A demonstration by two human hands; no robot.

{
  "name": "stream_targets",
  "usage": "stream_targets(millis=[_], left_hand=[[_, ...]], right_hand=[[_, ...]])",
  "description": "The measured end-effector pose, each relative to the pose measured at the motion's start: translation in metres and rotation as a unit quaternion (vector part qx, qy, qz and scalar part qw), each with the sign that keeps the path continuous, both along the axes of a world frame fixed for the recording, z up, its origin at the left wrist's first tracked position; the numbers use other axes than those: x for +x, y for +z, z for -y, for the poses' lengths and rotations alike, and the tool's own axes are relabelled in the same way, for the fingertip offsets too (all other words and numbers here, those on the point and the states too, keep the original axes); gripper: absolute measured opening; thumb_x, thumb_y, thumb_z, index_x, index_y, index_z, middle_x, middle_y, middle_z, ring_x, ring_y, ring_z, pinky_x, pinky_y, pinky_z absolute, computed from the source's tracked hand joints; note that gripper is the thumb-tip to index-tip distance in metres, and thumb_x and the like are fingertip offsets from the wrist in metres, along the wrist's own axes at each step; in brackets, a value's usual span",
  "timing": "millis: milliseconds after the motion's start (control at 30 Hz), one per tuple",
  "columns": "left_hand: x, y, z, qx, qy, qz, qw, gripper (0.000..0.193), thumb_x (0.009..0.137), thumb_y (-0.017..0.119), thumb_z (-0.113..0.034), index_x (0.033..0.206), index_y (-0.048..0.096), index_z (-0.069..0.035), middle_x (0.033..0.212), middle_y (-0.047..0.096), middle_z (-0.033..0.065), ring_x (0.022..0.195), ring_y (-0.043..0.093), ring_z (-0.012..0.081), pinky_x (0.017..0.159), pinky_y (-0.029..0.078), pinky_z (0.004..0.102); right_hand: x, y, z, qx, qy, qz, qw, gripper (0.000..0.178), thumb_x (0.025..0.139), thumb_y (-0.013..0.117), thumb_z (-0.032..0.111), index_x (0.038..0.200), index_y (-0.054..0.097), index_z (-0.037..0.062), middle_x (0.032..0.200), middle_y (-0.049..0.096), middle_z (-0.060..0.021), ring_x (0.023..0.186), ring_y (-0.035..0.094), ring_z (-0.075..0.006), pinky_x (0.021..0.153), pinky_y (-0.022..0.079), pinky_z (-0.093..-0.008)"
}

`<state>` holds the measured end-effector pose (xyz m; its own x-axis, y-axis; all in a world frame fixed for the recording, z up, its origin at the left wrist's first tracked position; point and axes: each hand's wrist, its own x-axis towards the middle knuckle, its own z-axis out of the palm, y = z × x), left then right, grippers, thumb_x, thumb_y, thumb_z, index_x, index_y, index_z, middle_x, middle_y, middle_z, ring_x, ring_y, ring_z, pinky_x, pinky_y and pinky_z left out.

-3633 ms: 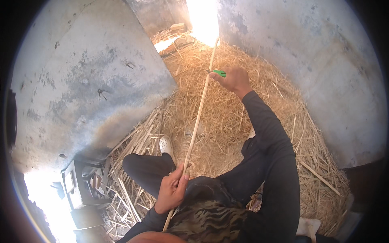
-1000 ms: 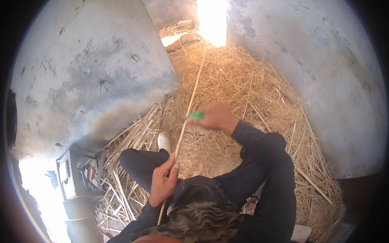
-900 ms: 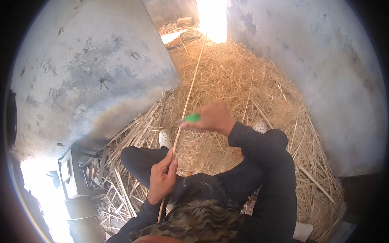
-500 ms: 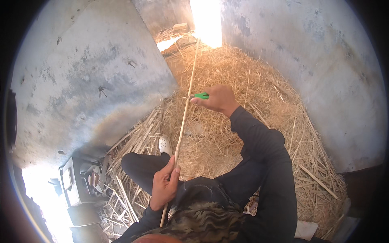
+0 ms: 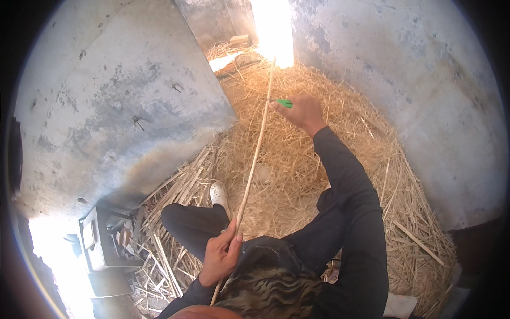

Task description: The person sits on a bed of straw and uses a green utility knife to shave the surface of a long, thin wooden stick. They hold the stick with their left hand and scrape along its length with the knife in their right hand, repeating the motion to smooth the wood.

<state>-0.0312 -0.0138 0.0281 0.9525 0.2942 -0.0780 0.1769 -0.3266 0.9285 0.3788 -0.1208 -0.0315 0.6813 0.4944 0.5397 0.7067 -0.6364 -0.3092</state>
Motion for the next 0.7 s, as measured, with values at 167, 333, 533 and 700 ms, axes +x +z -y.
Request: stream_targets(millis=[167,333,533,700], left_hand=[[-0.02,-0.005,0.01,-0.02,-0.057,0.003,0.998,0.04,0.092,0.055,-0.002,0.131,0.049,0.006,0.063,0.05,0.0024,0.06,0.043,0.0034,0.054,0.04,0.0197],[-0.013,-0.006,0.008,-0.042,-0.014,-0.043,0.998,0.04,0.094,0.054,-0.005,0.133,0.048,0.003,0.068,0.05,-0.0022,0.063,0.042,0.0025,0.056,0.038,0.0183],[0.034,-0.023,-0.022,-0.111,0.057,-0.042,0.991,0.041,0.098,0.051,-0.013,0.137,0.047,-0.002,0.068,0.049,-0.0042,0.061,0.044,0.0026,0.056,0.038,0.0188],[0.07,-0.022,-0.032,-0.185,0.032,0.003,0.982,0.042,0.098,0.05,-0.011,0.139,0.045,-0.004,0.067,0.046,-0.0047,0.059,0.042,0.0021,0.054,0.035,0.0182]], right_hand=[[0.063,0.003,0.045,0.058,-0.142,-0.127,0.98,0.074,0.087,0.033,0.075,0.053,0.045,0.0116,0.049,0.033,0.0018,0.044,0.033,-0.0129,0.042,0.024,-0.0322],[0.078,-0.021,0.086,0.022,-0.227,-0.208,0.951,0.074,0.086,0.035,0.076,0.051,0.038,0.0109,0.049,0.029,0.003,0.043,0.029,-0.0132,0.044,0.024,-0.0335],[-0.035,0.01,0.037,0.004,0.038,-0.144,0.989,0.068,0.083,0.049,0.07,0.054,0.051,0.0086,0.046,0.045,-0.0052,0.042,0.046,-0.0173,0.042,0.035,-0.0373],[-0.128,0.023,-0.001,-0.063,0.196,-0.016,0.979,0.067,0.078,0.051,0.075,0.06,0.059,0.0109,0.044,0.047,-0.0043,0.038,0.049,-0.0218,0.04,0.037,-0.0339]])
